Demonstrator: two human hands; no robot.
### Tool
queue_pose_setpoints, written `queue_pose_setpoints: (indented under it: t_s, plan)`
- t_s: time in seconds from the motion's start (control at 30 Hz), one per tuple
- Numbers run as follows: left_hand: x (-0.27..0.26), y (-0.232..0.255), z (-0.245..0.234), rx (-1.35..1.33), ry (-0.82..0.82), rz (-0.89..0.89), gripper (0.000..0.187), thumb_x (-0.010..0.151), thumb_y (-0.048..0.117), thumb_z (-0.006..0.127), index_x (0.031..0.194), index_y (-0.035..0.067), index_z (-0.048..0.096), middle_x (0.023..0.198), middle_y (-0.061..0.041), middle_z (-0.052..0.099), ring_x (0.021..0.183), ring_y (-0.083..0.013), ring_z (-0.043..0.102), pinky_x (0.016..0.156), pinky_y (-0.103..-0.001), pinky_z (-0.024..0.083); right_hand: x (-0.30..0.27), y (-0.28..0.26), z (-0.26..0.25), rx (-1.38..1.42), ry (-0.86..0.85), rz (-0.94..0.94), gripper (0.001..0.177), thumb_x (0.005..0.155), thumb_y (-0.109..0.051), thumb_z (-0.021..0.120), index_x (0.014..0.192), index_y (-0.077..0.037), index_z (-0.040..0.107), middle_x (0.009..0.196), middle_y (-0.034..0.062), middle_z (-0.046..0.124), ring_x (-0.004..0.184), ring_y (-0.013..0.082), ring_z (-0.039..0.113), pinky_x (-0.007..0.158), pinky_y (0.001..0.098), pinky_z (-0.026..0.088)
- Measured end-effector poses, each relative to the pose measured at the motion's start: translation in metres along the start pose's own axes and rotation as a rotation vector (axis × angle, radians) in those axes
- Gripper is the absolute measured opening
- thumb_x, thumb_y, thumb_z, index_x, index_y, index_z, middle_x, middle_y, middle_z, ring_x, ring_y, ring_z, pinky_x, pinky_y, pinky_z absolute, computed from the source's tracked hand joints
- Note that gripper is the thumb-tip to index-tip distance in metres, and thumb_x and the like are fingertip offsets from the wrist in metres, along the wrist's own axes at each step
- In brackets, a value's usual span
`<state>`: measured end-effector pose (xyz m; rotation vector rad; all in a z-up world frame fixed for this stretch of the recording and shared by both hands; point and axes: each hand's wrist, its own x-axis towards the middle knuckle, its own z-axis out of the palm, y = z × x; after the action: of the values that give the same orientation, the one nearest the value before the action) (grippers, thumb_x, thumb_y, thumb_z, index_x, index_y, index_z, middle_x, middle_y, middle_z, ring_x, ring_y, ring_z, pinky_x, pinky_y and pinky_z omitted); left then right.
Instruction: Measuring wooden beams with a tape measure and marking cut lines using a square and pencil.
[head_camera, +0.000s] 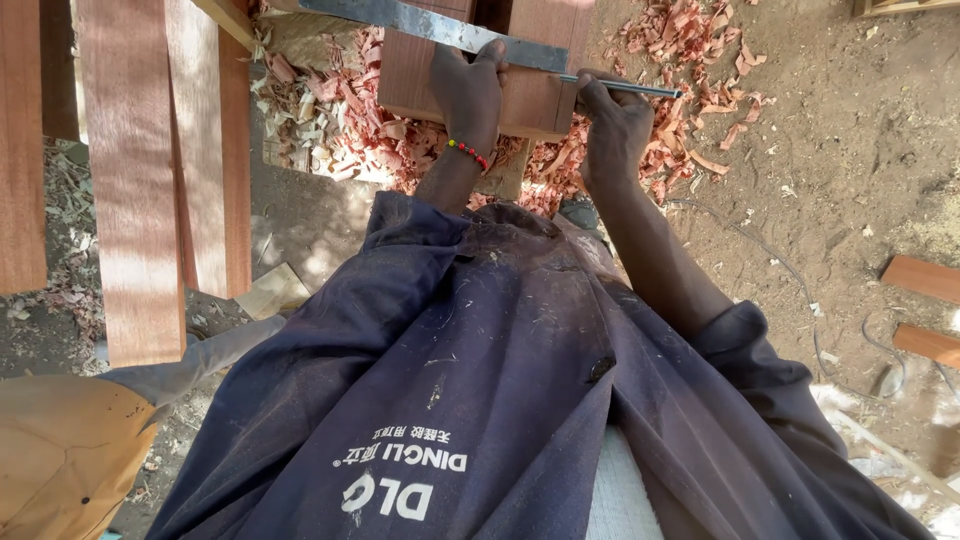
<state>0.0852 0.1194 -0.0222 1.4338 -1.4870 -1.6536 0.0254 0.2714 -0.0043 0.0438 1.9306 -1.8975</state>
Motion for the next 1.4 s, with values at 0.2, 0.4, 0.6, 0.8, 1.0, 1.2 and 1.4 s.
queue_pose_setpoints:
  t_s: [0.2, 0.4, 0.6, 0.8, 1.0, 1.2, 1.4]
  plan:
    - [-0.004, 0.023, -0.004, -0.138, -0.019, 0.03, 0.018, 0.087, 0.009, 0.073, 0.078, 0.005, 0.058, 0.062, -0.01, 0.07, 0.047, -0.0129, 0.064, 0.042, -0.03, 0.052, 0.003, -0.004, 0.004, -0.012, -0.006, -0.001, 0.015, 0.088, -0.018, 0.078, 0.095, -0.005, 0.08, 0.088, 0.0067, 0.08, 0.084, 0.0189, 0.078, 0.079, 0.0305, 0.07]
    - [0.033, 0.044, -0.021, -0.41, -0.126, 0.351, 0.015, 0.085, 0.01, 0.07, 0.074, 0.008, 0.059, 0.054, -0.005, 0.055, 0.046, -0.0121, 0.048, 0.045, -0.031, 0.042, -0.015, -0.004, -0.005, -0.03, -0.028, 0.007, 0.014, 0.09, -0.019, 0.076, 0.088, -0.005, 0.078, 0.088, 0.0083, 0.079, 0.085, 0.0194, 0.078, 0.082, 0.0331, 0.072]
    - [0.059, 0.022, -0.024, -0.336, -0.056, 0.392, 0.022, 0.092, 0.028, 0.073, 0.101, 0.01, 0.066, 0.055, 0.0, 0.045, 0.046, -0.0095, 0.037, 0.044, -0.029, 0.039, 0.014, -0.005, 0.004, -0.214, -0.004, -0.026, 0.018, 0.095, -0.021, 0.073, 0.085, -0.007, 0.078, 0.079, 0.0056, 0.077, 0.07, 0.0113, 0.072, 0.06, 0.0215, 0.062]
    - [0.057, 0.025, -0.019, -0.277, -0.051, 0.39, 0.025, 0.091, 0.022, 0.068, 0.109, 0.008, 0.056, 0.054, -0.003, 0.051, 0.042, -0.0107, 0.047, 0.039, -0.027, 0.046, -0.011, -0.011, -0.004, -0.277, -0.039, -0.072, 0.024, 0.099, -0.023, 0.067, 0.077, -0.013, 0.068, 0.068, -0.0027, 0.061, 0.061, 0.0088, 0.052, 0.057, 0.0236, 0.046]
    - [0.063, 0.016, -0.021, -0.279, -0.037, 0.382, 0.019, 0.091, 0.021, 0.068, 0.104, 0.006, 0.066, 0.058, -0.005, 0.059, 0.045, -0.0125, 0.056, 0.04, -0.027, 0.05, -0.081, -0.027, -0.016, -0.352, -0.091, 0.348, 0.018, 0.1, -0.018, 0.067, 0.085, -0.009, 0.069, 0.08, 0.0013, 0.066, 0.067, 0.0102, 0.053, 0.061, 0.0239, 0.048]
    - [0.055, 0.021, -0.024, -0.282, -0.049, 0.423, 0.022, 0.091, 0.029, 0.068, 0.088, 0.01, 0.058, 0.058, -0.004, 0.054, 0.045, -0.0123, 0.052, 0.041, -0.029, 0.047, -0.055, -0.018, -0.016, -0.136, -0.087, 0.181, 0.012, 0.094, -0.019, 0.072, 0.087, -0.009, 0.073, 0.09, 0.0043, 0.073, 0.084, 0.0157, 0.067, 0.084, 0.0308, 0.059]
    - [0.056, 0.027, -0.02, -0.225, 0.005, 0.369, 0.016, 0.085, 0.02, 0.066, 0.079, 0.011, 0.055, 0.056, -0.005, 0.061, 0.043, -0.0136, 0.059, 0.037, -0.028, 0.05, -0.048, -0.018, -0.013, -0.102, -0.056, 0.195, 0.016, 0.092, -0.022, 0.075, 0.095, -0.007, 0.075, 0.088, 0.0049, 0.072, 0.083, 0.0182, 0.068, 0.086, 0.0324, 0.06]
